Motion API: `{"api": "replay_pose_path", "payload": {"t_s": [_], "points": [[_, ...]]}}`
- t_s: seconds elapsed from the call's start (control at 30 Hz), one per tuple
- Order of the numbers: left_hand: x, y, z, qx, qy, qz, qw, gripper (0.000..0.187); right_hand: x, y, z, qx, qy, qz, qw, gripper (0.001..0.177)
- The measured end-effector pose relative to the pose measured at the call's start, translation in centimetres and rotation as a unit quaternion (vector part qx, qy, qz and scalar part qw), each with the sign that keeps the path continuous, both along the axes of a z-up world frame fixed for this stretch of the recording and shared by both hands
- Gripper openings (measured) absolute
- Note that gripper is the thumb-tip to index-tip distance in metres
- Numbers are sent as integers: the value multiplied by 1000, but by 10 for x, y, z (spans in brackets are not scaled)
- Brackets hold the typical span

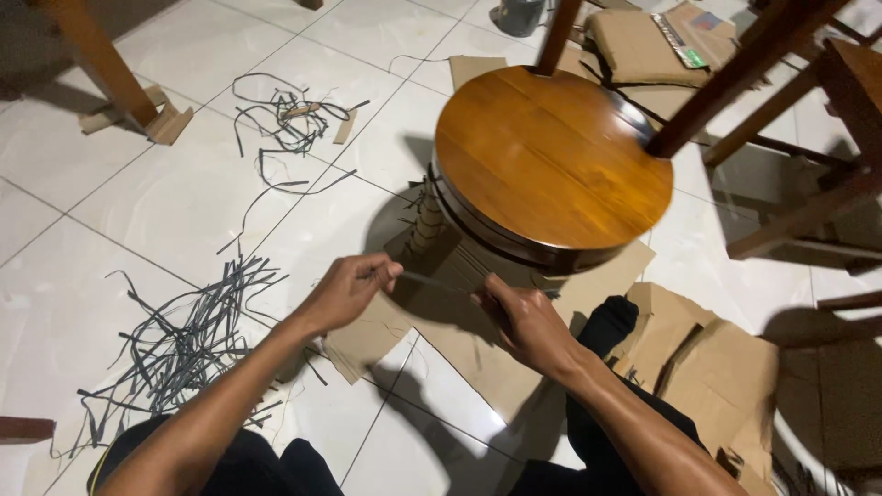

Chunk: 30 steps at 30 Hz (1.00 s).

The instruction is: Wrapping wooden stool legs with cardboard and securing them with plastic ties

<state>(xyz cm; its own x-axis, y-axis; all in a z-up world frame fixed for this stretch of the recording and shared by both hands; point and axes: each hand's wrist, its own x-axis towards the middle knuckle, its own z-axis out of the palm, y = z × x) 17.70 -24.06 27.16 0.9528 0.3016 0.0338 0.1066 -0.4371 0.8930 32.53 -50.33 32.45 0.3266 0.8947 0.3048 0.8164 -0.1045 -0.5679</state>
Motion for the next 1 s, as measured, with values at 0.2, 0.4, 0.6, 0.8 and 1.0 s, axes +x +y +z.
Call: {"api": "replay_pose_path", "payload": {"t_s": [0.2, 0.4, 0.6, 0.8, 1.0], "points": [[7, -71, 30, 47, 38, -49, 997, 29, -11, -44, -13, -72, 54, -15, 996, 36], [10, -144, 62, 187, 73, -87, 976, 27, -26, -67, -2, 9, 194, -34, 980, 22], [30, -134, 34, 170, 84, -50, 981, 35, -13, -96, -12, 12, 244, -96, 965, 19], [142, -145, -114, 155, 141, -86, 974, 29, 49, -150, -12, -85, 330, -229, 912, 20], [132, -124, -321, 65, 247, -23, 967, 21, 203, -256, -263, -267, 114, -534, 794, 31]]}}
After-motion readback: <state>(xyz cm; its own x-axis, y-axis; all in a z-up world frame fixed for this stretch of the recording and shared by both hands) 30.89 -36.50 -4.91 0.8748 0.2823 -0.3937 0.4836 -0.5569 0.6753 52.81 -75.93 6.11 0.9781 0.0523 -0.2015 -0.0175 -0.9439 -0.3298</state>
